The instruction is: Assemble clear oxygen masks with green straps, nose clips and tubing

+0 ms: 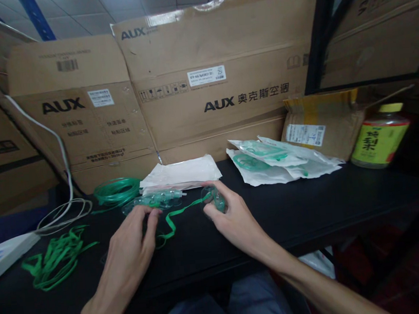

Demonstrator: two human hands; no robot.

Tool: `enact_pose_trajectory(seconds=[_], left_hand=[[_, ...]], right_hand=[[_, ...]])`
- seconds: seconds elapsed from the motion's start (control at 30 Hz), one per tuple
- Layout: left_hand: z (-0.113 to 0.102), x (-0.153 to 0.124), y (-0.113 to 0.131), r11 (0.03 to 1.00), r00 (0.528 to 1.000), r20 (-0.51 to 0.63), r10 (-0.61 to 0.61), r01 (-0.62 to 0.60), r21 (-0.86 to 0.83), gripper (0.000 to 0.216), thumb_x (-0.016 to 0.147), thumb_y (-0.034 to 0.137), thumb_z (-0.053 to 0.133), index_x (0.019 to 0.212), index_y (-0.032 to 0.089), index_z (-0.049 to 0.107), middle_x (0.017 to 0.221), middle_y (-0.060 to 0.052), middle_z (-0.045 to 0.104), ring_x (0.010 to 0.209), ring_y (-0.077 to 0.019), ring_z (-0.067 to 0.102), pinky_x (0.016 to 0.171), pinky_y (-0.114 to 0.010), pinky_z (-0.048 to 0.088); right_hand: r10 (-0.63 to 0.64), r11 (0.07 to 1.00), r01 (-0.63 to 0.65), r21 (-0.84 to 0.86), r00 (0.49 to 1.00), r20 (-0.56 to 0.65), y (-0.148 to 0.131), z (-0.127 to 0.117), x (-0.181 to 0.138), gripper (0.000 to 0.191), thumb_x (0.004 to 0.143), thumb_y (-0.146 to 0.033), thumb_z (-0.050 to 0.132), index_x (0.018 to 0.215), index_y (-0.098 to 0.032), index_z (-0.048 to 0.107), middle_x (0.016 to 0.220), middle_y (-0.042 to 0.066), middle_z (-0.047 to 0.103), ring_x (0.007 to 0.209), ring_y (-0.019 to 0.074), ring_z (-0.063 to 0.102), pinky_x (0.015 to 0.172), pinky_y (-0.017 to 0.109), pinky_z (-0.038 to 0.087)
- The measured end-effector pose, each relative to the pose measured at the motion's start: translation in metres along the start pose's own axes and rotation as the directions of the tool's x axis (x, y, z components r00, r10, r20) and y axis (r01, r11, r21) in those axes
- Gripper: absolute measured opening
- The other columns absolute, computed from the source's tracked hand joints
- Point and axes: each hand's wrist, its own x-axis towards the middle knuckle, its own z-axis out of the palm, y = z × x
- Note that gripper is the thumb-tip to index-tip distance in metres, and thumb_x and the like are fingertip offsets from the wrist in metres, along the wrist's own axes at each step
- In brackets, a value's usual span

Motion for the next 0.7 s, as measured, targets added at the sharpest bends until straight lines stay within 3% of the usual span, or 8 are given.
enact_pose_trajectory(seconds=[0.23,0.47,0.7], left_hand=[[-0.001,-0.002,0.011,0.953,0.988,0.0,0.157,-0.152,-0.262,0.019,0.103,0.032,0.049,0.1,0.023,0.066,0.093,-0.001,0.067,0.09,-0.0188,0.066,0.084,-0.029,0.049],[-0.003,-0.001,0.013,0.935,0.968,0.146,0.205,-0.149,-0.322,0.025,0.103,0.032,0.051,0.093,0.023,0.072,0.089,0.0,0.068,0.083,-0.0169,0.064,0.079,-0.028,0.047],[-0.001,-0.003,0.014,0.94,0.952,0.212,0.221,-0.15,-0.305,0.021,0.1,0.031,0.056,0.089,0.021,0.07,0.087,0.0,0.067,0.084,-0.0179,0.063,0.078,-0.031,0.045]], right_hand=[[-0.07,0.996,0.077,-0.038,0.985,0.159,0.004,0.007,-0.005,0.035,0.088,-0.023,0.062,0.124,-0.024,0.061,0.096,0.001,0.067,0.086,0.0185,0.063,0.078,0.03,0.05],[-0.228,0.961,0.261,-0.097,0.938,0.259,0.003,0.011,-0.01,0.041,0.087,-0.014,0.066,0.126,-0.025,0.06,0.121,0.003,0.067,0.111,0.0197,0.063,0.099,0.032,0.047],[-0.329,0.911,0.384,-0.153,0.898,0.292,0.0,0.012,-0.012,0.034,0.09,-0.011,0.062,0.123,-0.022,0.06,0.113,0.005,0.066,0.107,0.0189,0.063,0.095,0.031,0.049]])
